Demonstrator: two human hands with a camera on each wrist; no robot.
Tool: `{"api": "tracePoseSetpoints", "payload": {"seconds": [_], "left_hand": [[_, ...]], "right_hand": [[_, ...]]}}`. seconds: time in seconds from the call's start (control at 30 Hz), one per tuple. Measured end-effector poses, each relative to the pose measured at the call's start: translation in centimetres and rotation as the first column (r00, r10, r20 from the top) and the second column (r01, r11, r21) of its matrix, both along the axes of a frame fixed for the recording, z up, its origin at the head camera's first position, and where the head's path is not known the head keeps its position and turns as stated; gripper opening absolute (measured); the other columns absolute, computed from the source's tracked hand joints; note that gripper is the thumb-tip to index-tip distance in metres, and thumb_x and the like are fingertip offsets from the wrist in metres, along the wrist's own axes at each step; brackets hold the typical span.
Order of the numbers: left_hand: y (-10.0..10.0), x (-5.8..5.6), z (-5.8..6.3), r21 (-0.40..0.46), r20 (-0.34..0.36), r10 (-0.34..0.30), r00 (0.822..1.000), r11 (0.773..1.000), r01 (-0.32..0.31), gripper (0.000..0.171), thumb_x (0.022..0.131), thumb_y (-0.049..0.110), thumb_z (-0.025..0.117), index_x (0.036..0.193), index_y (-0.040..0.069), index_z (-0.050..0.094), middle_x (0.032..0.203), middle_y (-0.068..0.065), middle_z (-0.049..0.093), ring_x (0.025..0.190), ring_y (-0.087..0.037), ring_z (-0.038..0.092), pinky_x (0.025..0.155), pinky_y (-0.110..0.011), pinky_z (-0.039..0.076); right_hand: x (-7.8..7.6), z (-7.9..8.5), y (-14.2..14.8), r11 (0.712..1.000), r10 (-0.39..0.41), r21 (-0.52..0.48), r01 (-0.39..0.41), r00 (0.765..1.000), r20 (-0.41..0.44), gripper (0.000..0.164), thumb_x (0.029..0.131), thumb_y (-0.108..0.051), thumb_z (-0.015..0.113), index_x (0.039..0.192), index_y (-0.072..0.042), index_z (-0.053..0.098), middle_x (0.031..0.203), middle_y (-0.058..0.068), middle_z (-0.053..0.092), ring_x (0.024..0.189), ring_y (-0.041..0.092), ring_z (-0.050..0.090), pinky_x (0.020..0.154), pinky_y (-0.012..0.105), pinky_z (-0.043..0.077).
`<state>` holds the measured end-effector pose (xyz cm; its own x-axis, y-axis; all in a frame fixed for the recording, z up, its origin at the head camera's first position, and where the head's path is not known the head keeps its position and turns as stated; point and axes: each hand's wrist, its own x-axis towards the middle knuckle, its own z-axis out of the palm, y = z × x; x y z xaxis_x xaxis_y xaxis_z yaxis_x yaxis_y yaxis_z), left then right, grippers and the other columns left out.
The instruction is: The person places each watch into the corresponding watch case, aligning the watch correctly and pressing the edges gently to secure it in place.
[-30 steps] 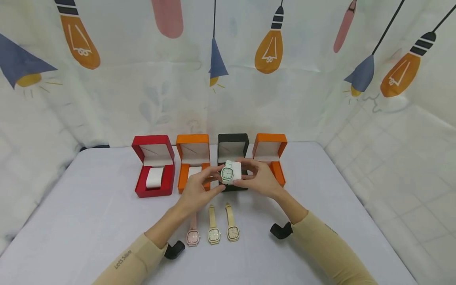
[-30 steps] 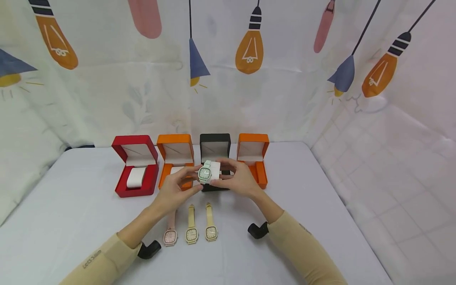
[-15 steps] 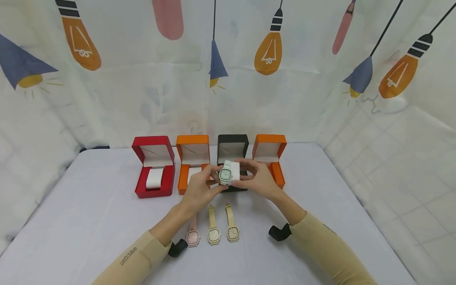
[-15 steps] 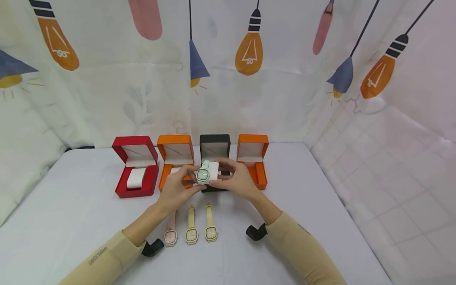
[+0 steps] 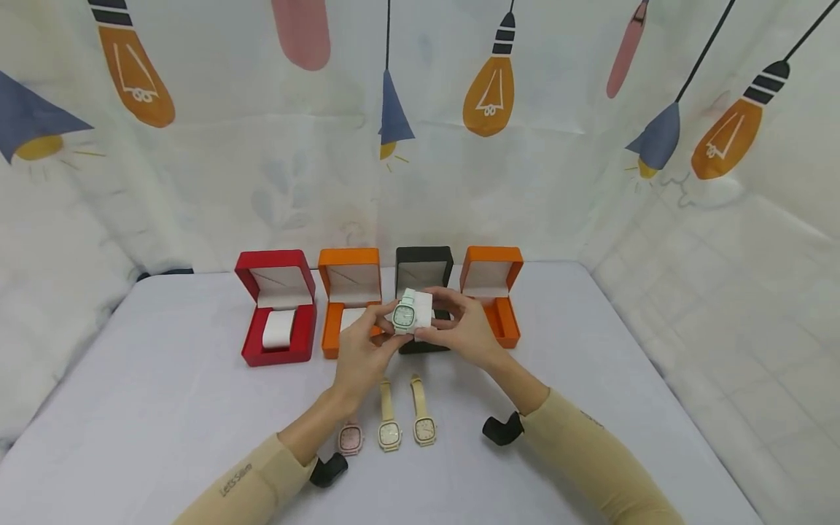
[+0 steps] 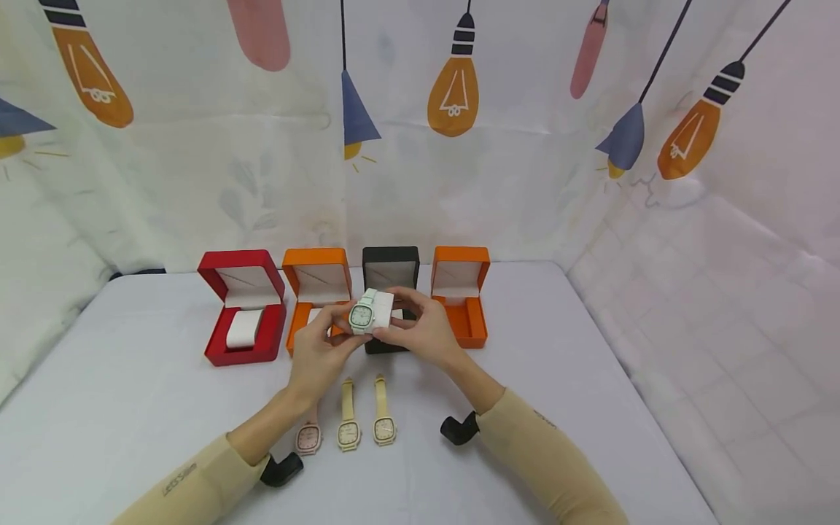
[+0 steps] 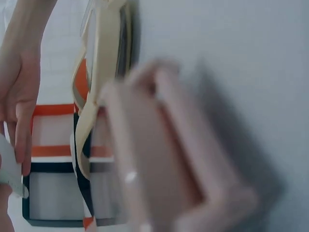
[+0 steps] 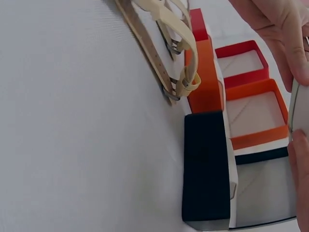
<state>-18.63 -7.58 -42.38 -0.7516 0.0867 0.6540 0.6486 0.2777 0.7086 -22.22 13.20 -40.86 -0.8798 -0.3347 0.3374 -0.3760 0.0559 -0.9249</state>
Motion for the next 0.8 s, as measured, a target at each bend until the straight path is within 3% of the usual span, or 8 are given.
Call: {"api": "tracePoseSetpoints", "payload": {"seconds": [0.1,0.2,0.27,0.37,0.5,0.67,0.73,0.8], "left_hand": [[0.2,0.4,0.1,0.023,-0.014,0.029,0.999,0.999,-0.029,0.054,0.078,-0.009,0.085,0.127,-0.001,0.064,0.087,-0.002,0.064,0.080,-0.016,0.062,0.077,-0.026,0.060],[0.3,0.5,0.2,0.004,0.016,0.011,1.000,1.000,-0.011,0.055,0.080,-0.008,0.084,0.129,-0.001,0.062,0.090,-0.004,0.063,0.084,-0.017,0.063,0.081,-0.028,0.059],[0.1,0.5,0.4,-0.016,0.055,-0.023,0.998,1.000,0.024,0.055,0.082,-0.005,0.084,0.131,0.001,0.060,0.096,-0.003,0.064,0.090,-0.017,0.063,0.085,-0.029,0.058],[-0.3,0.2,0.5,-0.007,0.116,-0.124,0.986,0.992,0.126,0.050,0.086,-0.001,0.081,0.131,0.005,0.060,0.112,-0.003,0.064,0.102,-0.018,0.062,0.091,-0.031,0.056],[-1.3,-0.4,0.5,0.062,0.158,-0.261,0.952,0.965,0.254,0.034,0.094,-0.001,0.073,0.125,0.007,0.063,0.126,-0.006,0.060,0.115,-0.024,0.058,0.097,-0.033,0.053],[-2.4,-0.9,0.8,0.095,0.239,-0.314,0.919,0.949,0.300,0.032,0.098,0.000,0.067,0.130,0.003,0.061,0.132,-0.011,0.056,0.123,-0.030,0.052,0.101,-0.029,0.051],[-2.8,-1.0,1.1,0.095,0.310,-0.335,0.890,0.942,0.321,0.039,0.100,0.003,0.066,0.137,0.005,0.058,0.137,-0.010,0.054,0.127,-0.031,0.050,0.097,-0.028,0.053],[-3.1,-1.1,1.3,0.107,0.381,-0.374,0.845,0.926,0.362,0.046,0.101,0.006,0.066,0.145,0.008,0.053,0.143,-0.010,0.052,0.131,-0.033,0.048,0.094,-0.028,0.054]], "right_hand": [[0.0,0.0,-0.3,1.000,-0.002,0.005,0.002,1.000,-0.001,0.063,0.081,0.002,0.086,0.137,0.000,0.059,0.133,0.013,0.059,0.117,0.032,0.058,0.092,0.039,0.057],[0.0,0.0,-0.1,1.000,-0.005,0.008,0.005,1.000,0.000,0.064,0.080,0.002,0.086,0.137,-0.002,0.059,0.133,0.012,0.059,0.116,0.032,0.059,0.092,0.038,0.057],[-0.1,-0.1,0.2,1.000,0.004,0.016,-0.004,1.000,0.003,0.065,0.080,0.003,0.086,0.138,-0.003,0.059,0.133,0.012,0.058,0.117,0.032,0.059,0.092,0.038,0.057],[-0.4,-0.1,0.9,0.999,0.019,0.042,-0.019,1.000,0.006,0.067,0.081,0.003,0.086,0.141,-0.004,0.057,0.135,0.011,0.058,0.121,0.032,0.058,0.094,0.037,0.056],[-0.5,-0.1,1.5,0.996,0.052,0.079,-0.052,0.999,0.005,0.071,0.081,0.000,0.087,0.144,-0.006,0.055,0.139,0.009,0.056,0.128,0.029,0.056,0.097,0.036,0.054],[-0.3,0.2,1.9,0.993,0.076,0.092,-0.076,0.997,0.001,0.073,0.080,-0.002,0.088,0.144,-0.009,0.056,0.141,0.006,0.055,0.128,0.026,0.054,0.099,0.037,0.053],[-0.2,0.3,1.9,0.992,0.087,0.093,-0.086,0.996,-0.006,0.073,0.079,-0.001,0.089,0.144,-0.008,0.056,0.141,0.006,0.055,0.128,0.027,0.054,0.099,0.038,0.053],[-0.1,0.3,2.0,0.991,0.094,0.102,-0.092,0.995,-0.015,0.073,0.078,0.000,0.089,0.143,-0.008,0.057,0.141,0.006,0.055,0.128,0.027,0.054,0.099,0.039,0.053]]}}
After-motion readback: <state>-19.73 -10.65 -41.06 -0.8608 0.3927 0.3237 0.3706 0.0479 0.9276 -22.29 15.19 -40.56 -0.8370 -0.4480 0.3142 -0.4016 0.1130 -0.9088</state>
